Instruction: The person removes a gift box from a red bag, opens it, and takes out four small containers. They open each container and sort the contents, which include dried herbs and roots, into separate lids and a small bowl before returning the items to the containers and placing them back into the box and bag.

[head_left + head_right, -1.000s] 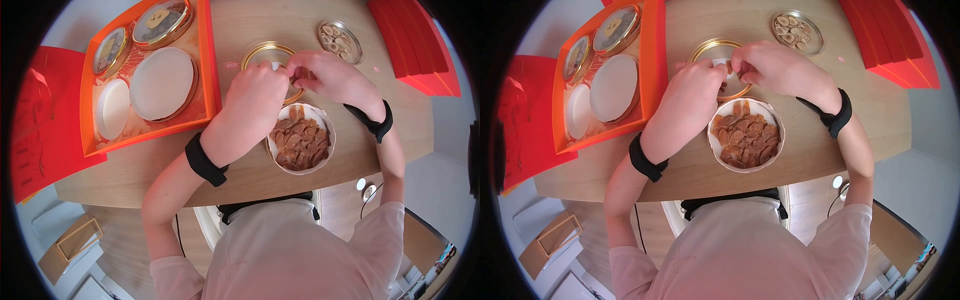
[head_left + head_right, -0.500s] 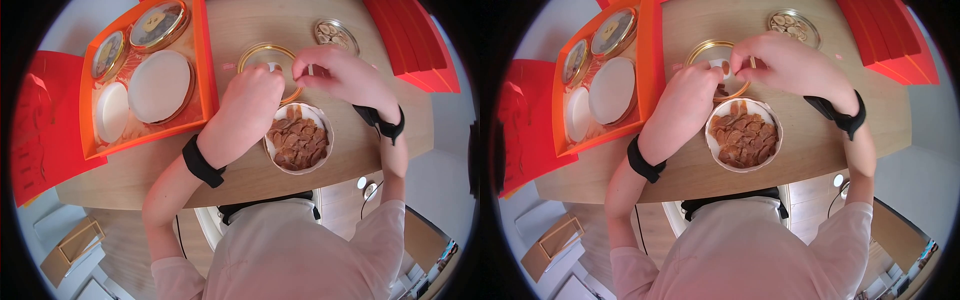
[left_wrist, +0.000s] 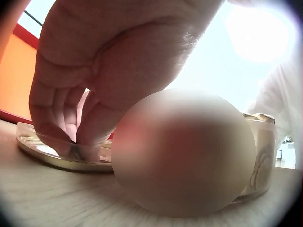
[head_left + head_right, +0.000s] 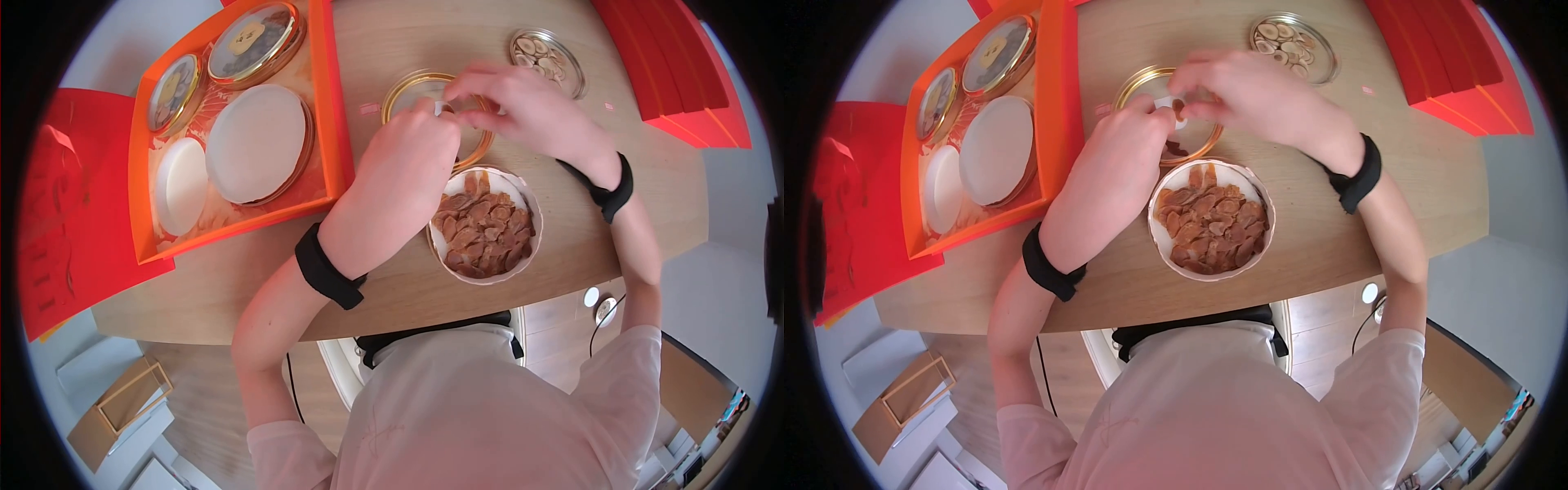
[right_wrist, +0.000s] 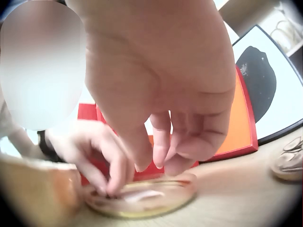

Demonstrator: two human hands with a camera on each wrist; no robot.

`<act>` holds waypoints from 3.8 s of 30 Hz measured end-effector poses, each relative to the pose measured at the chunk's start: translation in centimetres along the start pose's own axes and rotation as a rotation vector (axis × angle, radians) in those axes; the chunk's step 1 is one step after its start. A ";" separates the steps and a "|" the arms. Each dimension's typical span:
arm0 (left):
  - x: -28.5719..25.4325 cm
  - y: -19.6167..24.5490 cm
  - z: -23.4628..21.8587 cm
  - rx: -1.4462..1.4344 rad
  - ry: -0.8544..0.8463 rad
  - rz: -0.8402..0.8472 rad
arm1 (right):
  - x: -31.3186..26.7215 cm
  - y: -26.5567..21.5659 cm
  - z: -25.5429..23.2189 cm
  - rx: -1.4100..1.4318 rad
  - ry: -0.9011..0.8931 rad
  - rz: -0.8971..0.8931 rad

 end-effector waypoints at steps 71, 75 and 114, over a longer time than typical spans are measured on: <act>-1.3 6.7 -1.4 0.257 0.057 0.208 | -3.1 -1.6 -7.6 0.126 -0.140 0.530; -1.7 7.7 -1.2 0.203 0.007 0.226 | -3.9 -2.1 -8.1 0.111 -0.152 0.495; -3.5 9.4 -8.4 -0.112 0.326 0.179 | -4.7 -4.0 -9.0 0.039 0.039 0.246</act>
Point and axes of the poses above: each hand's wrist, its own x-axis towards the middle knuckle, its own z-axis out of the palm, y = z × x, the point moved 5 cm from there along x, towards the middle knuckle, and after that the axes turned 9 degrees about -x, right-handed, at the moved point
